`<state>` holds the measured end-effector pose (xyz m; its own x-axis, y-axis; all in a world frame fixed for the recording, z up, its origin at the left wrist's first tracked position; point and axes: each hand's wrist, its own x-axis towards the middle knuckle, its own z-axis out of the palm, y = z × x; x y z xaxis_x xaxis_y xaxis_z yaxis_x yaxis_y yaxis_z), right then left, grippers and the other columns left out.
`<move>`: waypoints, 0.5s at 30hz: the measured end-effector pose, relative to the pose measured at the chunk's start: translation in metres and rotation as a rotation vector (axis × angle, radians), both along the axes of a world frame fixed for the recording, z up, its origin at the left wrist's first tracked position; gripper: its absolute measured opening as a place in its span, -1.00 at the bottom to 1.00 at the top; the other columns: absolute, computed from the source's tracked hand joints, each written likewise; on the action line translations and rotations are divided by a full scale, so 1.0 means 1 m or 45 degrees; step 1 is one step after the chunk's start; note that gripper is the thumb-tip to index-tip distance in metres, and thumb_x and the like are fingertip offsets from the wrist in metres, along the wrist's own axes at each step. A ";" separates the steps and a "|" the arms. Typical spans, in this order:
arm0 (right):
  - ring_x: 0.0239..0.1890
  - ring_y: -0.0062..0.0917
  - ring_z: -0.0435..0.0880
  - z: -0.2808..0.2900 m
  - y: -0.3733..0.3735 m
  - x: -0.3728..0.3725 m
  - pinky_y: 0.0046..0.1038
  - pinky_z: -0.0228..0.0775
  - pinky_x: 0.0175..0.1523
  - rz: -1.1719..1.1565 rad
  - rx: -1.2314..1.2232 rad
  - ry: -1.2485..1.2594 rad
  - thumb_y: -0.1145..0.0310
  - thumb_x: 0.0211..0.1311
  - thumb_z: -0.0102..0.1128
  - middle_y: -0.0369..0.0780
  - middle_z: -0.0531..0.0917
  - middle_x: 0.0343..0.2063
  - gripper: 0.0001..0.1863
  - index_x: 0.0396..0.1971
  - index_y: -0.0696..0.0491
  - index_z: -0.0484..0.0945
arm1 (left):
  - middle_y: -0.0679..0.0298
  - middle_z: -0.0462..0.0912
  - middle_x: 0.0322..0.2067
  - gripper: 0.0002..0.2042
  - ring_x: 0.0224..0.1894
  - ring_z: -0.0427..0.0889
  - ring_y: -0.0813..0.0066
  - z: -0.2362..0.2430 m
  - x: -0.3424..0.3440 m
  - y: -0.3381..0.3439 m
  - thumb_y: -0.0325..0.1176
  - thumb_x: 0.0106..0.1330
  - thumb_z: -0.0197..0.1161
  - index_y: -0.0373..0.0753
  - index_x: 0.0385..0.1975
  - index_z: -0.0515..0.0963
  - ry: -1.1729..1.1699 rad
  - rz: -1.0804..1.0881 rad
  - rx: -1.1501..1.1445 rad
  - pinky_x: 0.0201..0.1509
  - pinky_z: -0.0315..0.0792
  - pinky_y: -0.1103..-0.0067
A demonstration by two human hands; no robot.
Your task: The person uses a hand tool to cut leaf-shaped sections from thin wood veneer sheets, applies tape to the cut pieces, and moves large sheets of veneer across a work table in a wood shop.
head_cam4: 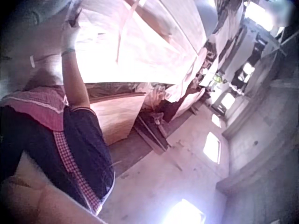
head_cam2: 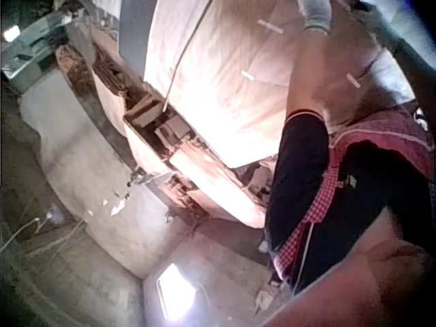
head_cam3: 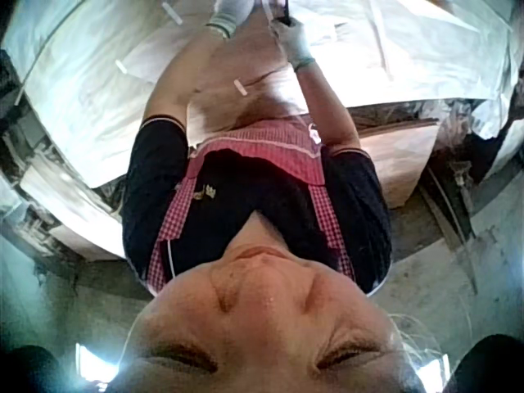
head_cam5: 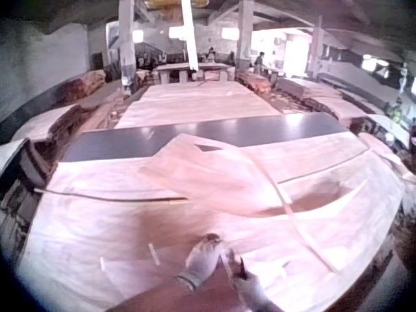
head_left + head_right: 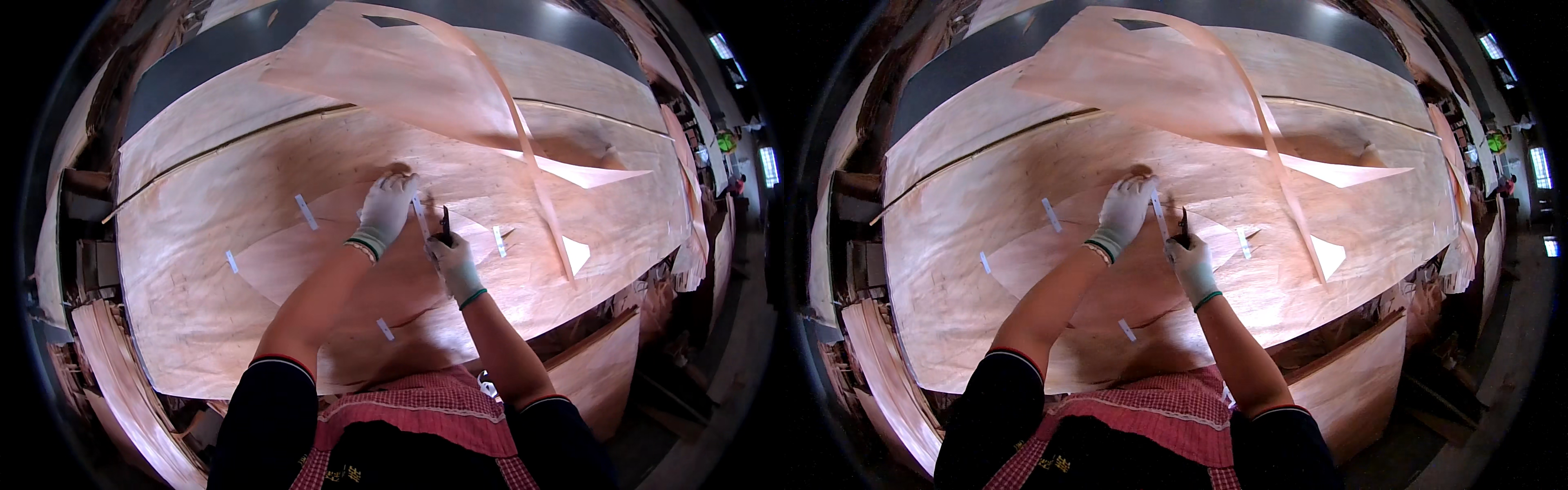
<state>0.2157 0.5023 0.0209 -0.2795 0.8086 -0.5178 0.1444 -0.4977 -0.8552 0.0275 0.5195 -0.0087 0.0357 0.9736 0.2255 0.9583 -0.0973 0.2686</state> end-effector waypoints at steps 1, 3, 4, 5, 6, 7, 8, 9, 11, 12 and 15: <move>-0.57 -0.67 0.44 -0.005 -0.001 0.001 -0.57 0.27 -0.46 -0.028 0.009 0.002 0.45 0.20 0.21 -0.33 0.54 -0.59 -0.88 -0.41 0.21 0.55 | 0.10 0.60 0.00 -0.61 0.08 0.54 0.17 0.001 0.000 0.000 -0.41 0.29 0.02 -0.23 0.13 0.44 -0.146 0.036 0.075 0.26 0.33 0.33; -0.60 -0.72 0.42 -0.013 -0.003 0.003 -0.65 0.18 -0.52 -0.023 -0.017 -0.026 0.37 0.23 0.21 -0.36 0.52 -0.59 -0.85 -0.43 0.13 0.52 | 0.09 0.63 -0.06 -0.64 0.03 0.56 0.13 0.005 -0.004 0.000 -0.42 0.30 0.02 -0.24 0.11 0.46 -0.282 0.068 0.141 0.21 0.37 0.32; -0.60 -0.72 0.42 -0.016 -0.002 0.004 -0.65 0.18 -0.52 -0.040 -0.013 0.011 0.38 0.25 0.21 -0.36 0.52 -0.59 -0.86 -0.44 0.13 0.51 | 0.06 0.63 -0.10 -0.65 -0.01 0.58 0.09 0.008 -0.008 0.003 -0.42 0.31 0.03 -0.27 0.09 0.46 -0.450 0.052 0.099 0.16 0.40 0.31; -0.60 -0.72 0.42 -0.016 -0.003 0.004 -0.65 0.19 -0.52 -0.054 -0.011 0.049 0.39 0.26 0.20 -0.35 0.51 -0.59 -0.86 -0.45 0.12 0.51 | 0.03 0.64 -0.13 -0.66 -0.05 0.59 0.04 0.010 -0.013 0.004 -0.43 0.32 0.04 -0.30 0.08 0.46 -0.617 0.041 0.056 0.10 0.43 0.30; -0.60 -0.72 0.42 -0.015 -0.004 0.003 -0.65 0.19 -0.52 -0.057 -0.015 0.054 0.39 0.26 0.20 -0.35 0.51 -0.59 -0.86 -0.45 0.12 0.51 | 0.03 0.64 -0.13 -0.66 -0.05 0.59 0.04 0.013 -0.016 0.004 -0.43 0.32 0.04 -0.30 0.08 0.46 -0.612 0.039 0.051 0.10 0.43 0.30; -0.60 -0.72 0.42 -0.014 -0.005 0.003 -0.65 0.19 -0.52 -0.071 -0.023 0.059 0.40 0.26 0.20 -0.35 0.51 -0.59 -0.86 -0.45 0.12 0.50 | 0.03 0.64 -0.18 -0.67 -0.09 0.60 0.03 0.015 -0.020 0.005 -0.43 0.30 0.07 -0.28 0.06 0.47 -0.658 0.027 0.035 0.03 0.46 0.29; -0.60 -0.72 0.42 -0.012 -0.006 0.001 -0.65 0.19 -0.52 -0.079 -0.026 0.065 0.41 0.27 0.19 -0.35 0.51 -0.59 -0.86 -0.45 0.12 0.50 | 0.04 0.65 -0.22 -0.67 -0.13 0.61 0.02 0.015 -0.023 0.005 -0.44 0.27 0.11 -0.27 0.05 0.48 -0.705 0.020 0.025 -0.04 0.48 0.28; -0.60 -0.72 0.42 -0.010 -0.006 0.000 -0.65 0.19 -0.52 -0.079 -0.025 0.068 0.41 0.27 0.19 -0.35 0.51 -0.59 -0.86 -0.45 0.12 0.50 | 0.04 0.65 -0.22 -0.67 -0.13 0.61 0.02 0.015 -0.024 0.006 -0.44 0.27 0.11 -0.27 0.05 0.48 -0.701 0.020 0.027 -0.04 0.48 0.28; -0.59 -0.73 0.42 -0.007 -0.008 -0.001 -0.66 0.20 -0.51 -0.083 -0.007 0.076 0.40 0.26 0.20 -0.35 0.51 -0.59 -0.86 -0.45 0.12 0.50 | 0.07 0.65 -0.24 -0.65 -0.15 0.61 0.04 0.015 -0.024 0.007 -0.42 0.26 0.18 -0.25 0.06 0.48 -0.862 0.001 0.065 -0.04 0.47 0.28; -0.59 -0.73 0.42 -0.006 -0.008 -0.001 -0.66 0.20 -0.51 -0.084 -0.007 0.075 0.40 0.26 0.20 -0.35 0.51 -0.59 -0.86 -0.45 0.12 0.50 | 0.07 0.65 -0.24 -0.65 -0.15 0.61 0.04 0.015 -0.021 0.009 -0.42 0.26 0.18 -0.25 0.06 0.48 -0.862 0.000 0.065 -0.04 0.47 0.28; -0.58 -0.72 0.43 -0.010 -0.009 0.002 -0.65 0.22 -0.48 -0.103 0.012 0.027 0.41 0.25 0.21 -0.35 0.52 -0.58 -0.87 -0.43 0.14 0.51 | 0.11 0.64 -0.28 -0.65 -0.16 0.60 0.09 0.014 -0.009 0.015 -0.43 0.20 0.23 -0.21 0.02 0.49 -0.643 0.116 0.085 -0.03 0.45 0.29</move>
